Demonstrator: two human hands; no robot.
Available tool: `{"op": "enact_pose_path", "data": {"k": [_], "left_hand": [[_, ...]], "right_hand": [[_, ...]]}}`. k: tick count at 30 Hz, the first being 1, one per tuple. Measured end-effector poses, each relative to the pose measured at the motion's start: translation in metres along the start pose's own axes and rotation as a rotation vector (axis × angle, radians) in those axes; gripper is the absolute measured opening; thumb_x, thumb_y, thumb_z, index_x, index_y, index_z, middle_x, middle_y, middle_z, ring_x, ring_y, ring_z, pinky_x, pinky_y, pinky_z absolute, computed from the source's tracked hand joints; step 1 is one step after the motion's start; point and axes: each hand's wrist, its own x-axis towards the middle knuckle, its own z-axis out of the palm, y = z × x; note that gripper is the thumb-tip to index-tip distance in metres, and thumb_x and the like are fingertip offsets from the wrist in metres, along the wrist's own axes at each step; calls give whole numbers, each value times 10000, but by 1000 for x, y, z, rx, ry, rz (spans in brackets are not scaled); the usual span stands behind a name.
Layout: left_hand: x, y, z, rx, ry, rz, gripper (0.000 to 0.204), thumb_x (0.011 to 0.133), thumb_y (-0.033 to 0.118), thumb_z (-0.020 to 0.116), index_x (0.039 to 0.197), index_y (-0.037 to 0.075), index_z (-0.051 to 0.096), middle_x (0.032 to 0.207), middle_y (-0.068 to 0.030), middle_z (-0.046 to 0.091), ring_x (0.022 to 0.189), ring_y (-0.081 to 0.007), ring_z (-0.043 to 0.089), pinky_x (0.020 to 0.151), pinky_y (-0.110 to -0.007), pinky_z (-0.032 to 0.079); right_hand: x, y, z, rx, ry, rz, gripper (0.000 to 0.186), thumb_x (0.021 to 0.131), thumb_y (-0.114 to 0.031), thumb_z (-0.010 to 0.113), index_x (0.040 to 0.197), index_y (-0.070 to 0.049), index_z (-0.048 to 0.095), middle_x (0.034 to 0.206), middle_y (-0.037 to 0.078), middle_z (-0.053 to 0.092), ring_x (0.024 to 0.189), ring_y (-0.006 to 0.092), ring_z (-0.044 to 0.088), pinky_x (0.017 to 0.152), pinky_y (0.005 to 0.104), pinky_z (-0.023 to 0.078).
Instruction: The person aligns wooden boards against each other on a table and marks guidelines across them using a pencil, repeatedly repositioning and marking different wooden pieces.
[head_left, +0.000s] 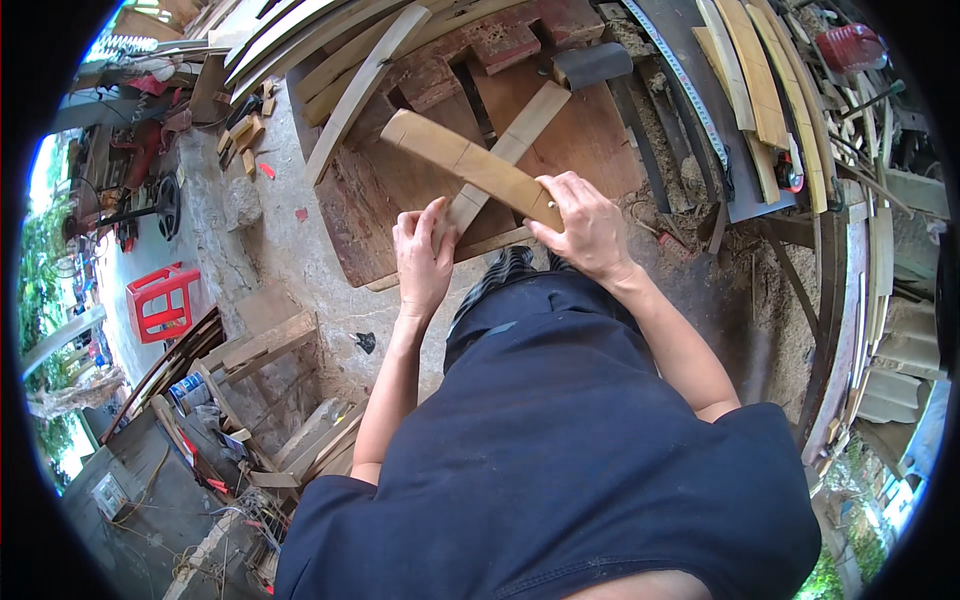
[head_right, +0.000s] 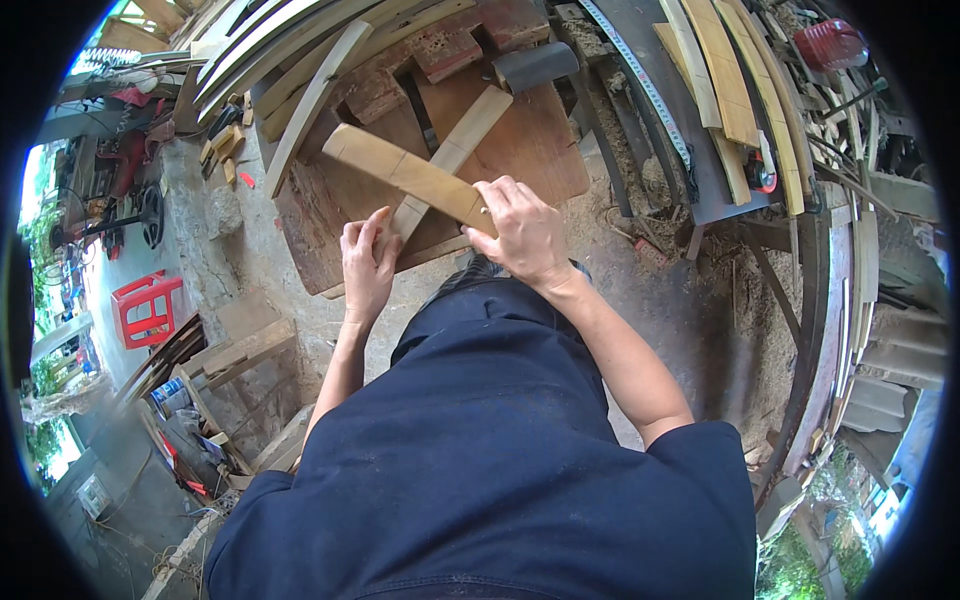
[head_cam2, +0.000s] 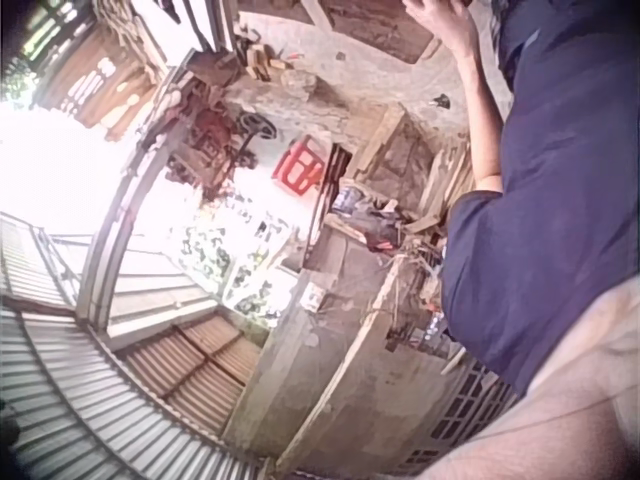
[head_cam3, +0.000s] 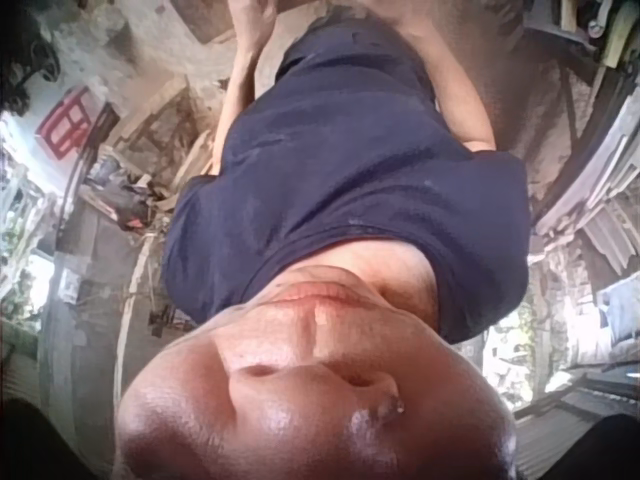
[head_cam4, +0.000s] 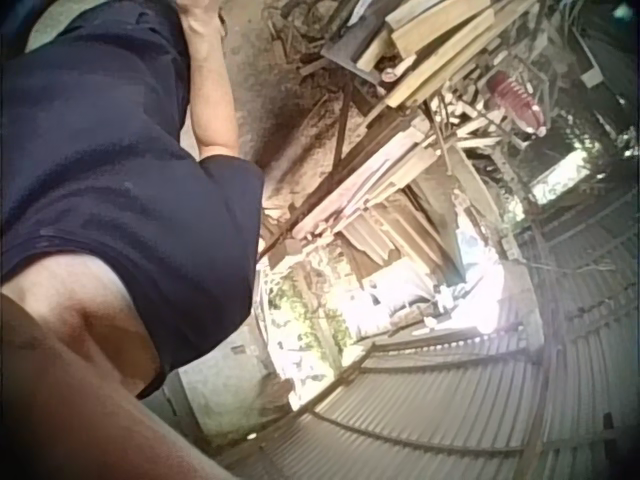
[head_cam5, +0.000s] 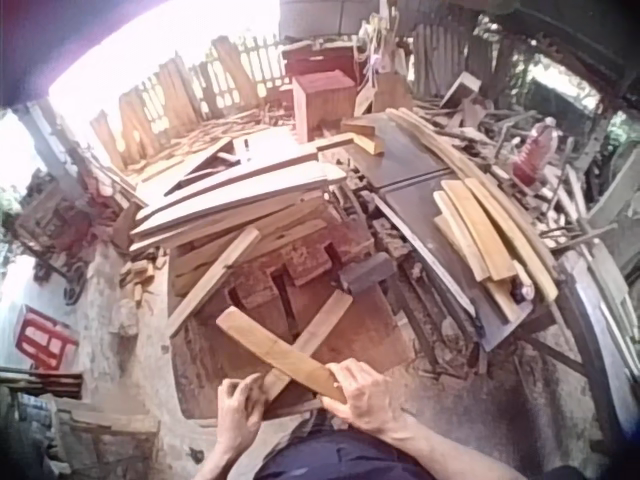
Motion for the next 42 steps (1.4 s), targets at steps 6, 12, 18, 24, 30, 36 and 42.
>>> {"op": "enact_pose_path", "data": {"k": [6,12,18,24,30,36,42], "left_hand": [[-3,-16,1,-249,71,-174,283,1039,208,624,1261,39,670,947,-85,643,883,-209,625,859,-364,492],[22,-24,-7,-695,43,-432,248,1041,232,668,1148,9,677,976,-22,713,856,-83,620,785,-249,494],[39,-29,-19,-929,-46,-544,228,957,149,773,1138,66,661,946,20,693,733,-22,571,505,-181,402],[43,-22,-21,-934,-67,-563,261,941,150,792,1140,59,649,938,8,693,653,-34,573,438,-177,390],[38,-24,-15,-957,-72,-608,253,935,160,800,1117,36,675,923,1,695,658,-43,595,465,-184,451],[35,-30,-15,-965,-65,-667,210,928,143,806,1042,5,696,868,-21,703,638,-67,603,499,-215,485],[35,-29,-12,-987,-52,-656,222,934,154,802,1063,11,692,871,-11,702,643,-62,608,507,-214,483]], "right_hand": [[-14,-23,7,-5,-89,-41,577,770,-277,846,1247,-35,632,1099,83,648,1020,256,676,835,374,602],[-18,-45,24,-60,-104,-38,605,757,-313,869,1241,-36,634,1099,73,635,996,217,670,780,340,608],[-19,-57,28,-114,-90,-36,655,752,-357,871,1247,-2,631,1088,74,630,985,192,668,731,302,608],[-20,-56,33,-128,-73,-42,671,764,-352,864,1276,8,623,1098,77,629,983,198,668,722,305,613],[-15,-57,30,-144,-105,-60,668,770,-354,859,1272,20,624,1088,83,631,975,191,666,692,300,613],[-15,-59,28,-129,-128,-95,649,784,-352,850,1262,24,627,1073,83,632,950,188,666,676,297,610],[-12,-56,27,-107,-109,-85,638,784,-348,848,1252,26,628,1064,85,630,940,191,665,670,299,606]]}}
